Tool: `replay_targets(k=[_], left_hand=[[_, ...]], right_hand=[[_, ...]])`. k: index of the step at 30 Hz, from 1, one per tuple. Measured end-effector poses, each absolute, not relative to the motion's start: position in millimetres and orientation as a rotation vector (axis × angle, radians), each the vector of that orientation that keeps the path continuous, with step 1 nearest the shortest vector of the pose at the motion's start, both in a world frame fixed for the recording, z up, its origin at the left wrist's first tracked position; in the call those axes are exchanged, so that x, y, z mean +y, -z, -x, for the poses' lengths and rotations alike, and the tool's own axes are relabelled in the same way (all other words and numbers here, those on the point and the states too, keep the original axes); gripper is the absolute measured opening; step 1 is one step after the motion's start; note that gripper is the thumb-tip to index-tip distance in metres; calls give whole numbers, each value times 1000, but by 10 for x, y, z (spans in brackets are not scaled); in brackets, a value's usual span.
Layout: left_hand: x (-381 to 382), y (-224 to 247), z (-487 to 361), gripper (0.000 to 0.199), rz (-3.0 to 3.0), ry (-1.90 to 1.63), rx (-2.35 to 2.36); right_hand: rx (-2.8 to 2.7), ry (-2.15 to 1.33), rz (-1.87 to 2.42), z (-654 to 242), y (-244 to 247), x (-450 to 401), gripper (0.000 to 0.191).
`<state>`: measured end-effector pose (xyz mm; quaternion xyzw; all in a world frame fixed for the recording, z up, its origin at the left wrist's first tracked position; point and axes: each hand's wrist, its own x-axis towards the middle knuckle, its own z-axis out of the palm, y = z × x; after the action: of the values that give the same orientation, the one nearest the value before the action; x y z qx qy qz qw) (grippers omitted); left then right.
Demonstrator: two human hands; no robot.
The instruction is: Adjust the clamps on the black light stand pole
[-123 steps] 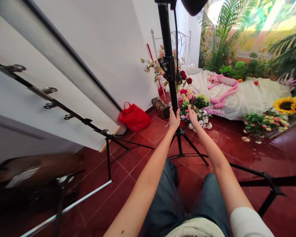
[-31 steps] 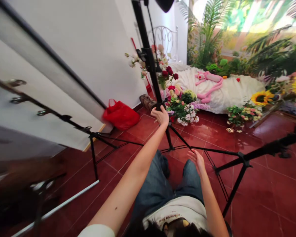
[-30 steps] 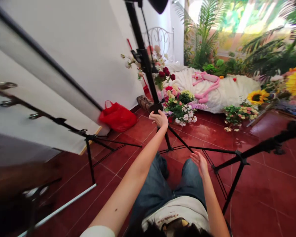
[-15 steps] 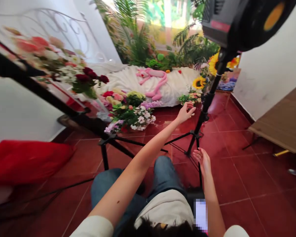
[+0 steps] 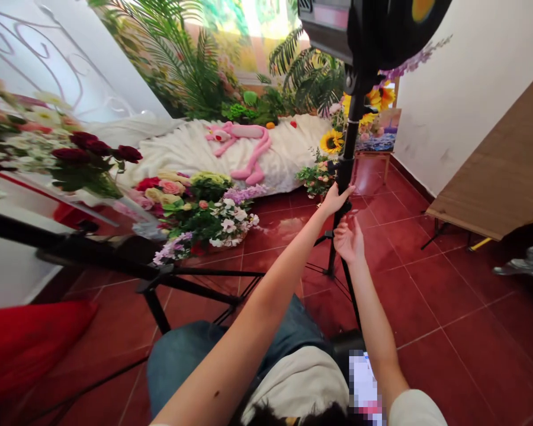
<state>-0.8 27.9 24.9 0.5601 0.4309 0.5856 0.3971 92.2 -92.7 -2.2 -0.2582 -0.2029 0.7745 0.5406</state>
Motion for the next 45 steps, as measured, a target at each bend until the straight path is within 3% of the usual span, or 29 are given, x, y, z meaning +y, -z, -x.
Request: replay_targets(k=[3,9,14,18,22,25,27,29,32,34,37,40,45], left_hand=[[266,-267,15,23,-1424,-1448,1079],[346,-206,-5,35,-1458,-1458,1025],[395,-172,-15,36,-1454,-1480,987],[376,-192,14,37,-1462,-1445,975],[343,-203,33,34,-1462,-1431,966],[320,-193,27,31,-1427,-1432,954],[309,-185,16,29,-1390,-1447,947],[307,-182,1,29,-1350,-1476,931],[332,-173,-31,33,-1280,-1522,856],[363,-155,-53,32,-1239,-1553,835],[409,-103,-75,27,-1200,-1632,959],[432,-45,-78,35,-1228,-1612,1103],[395,-69,-72,33,-1296,-1507,1197]], right_hand=[[-532,-1845,552,-866,-144,-635,30],[-473,-1905,457,-973,-185,-461,19],[-633,-1838,665,-1035,-221,-421,24],[-1233,-1391,1085,-1080,-268,-402,24],[-1617,-776,1282,-1180,-419,-555,6],[-1805,-302,1269,-1264,-576,-670,19],[-1813,-190,1197,-1302,-657,-657,22],[-1755,-208,1138,-1301,-696,-550,28],[-1771,-245,1127,-1195,-666,-267,57],[-1822,-316,1179,-1067,-618,-54,66],[-1821,-449,1320,-878,-578,216,50],[-1790,-559,1321,-797,-638,391,33],[-1916,-1033,997,-897,-934,475,33]])
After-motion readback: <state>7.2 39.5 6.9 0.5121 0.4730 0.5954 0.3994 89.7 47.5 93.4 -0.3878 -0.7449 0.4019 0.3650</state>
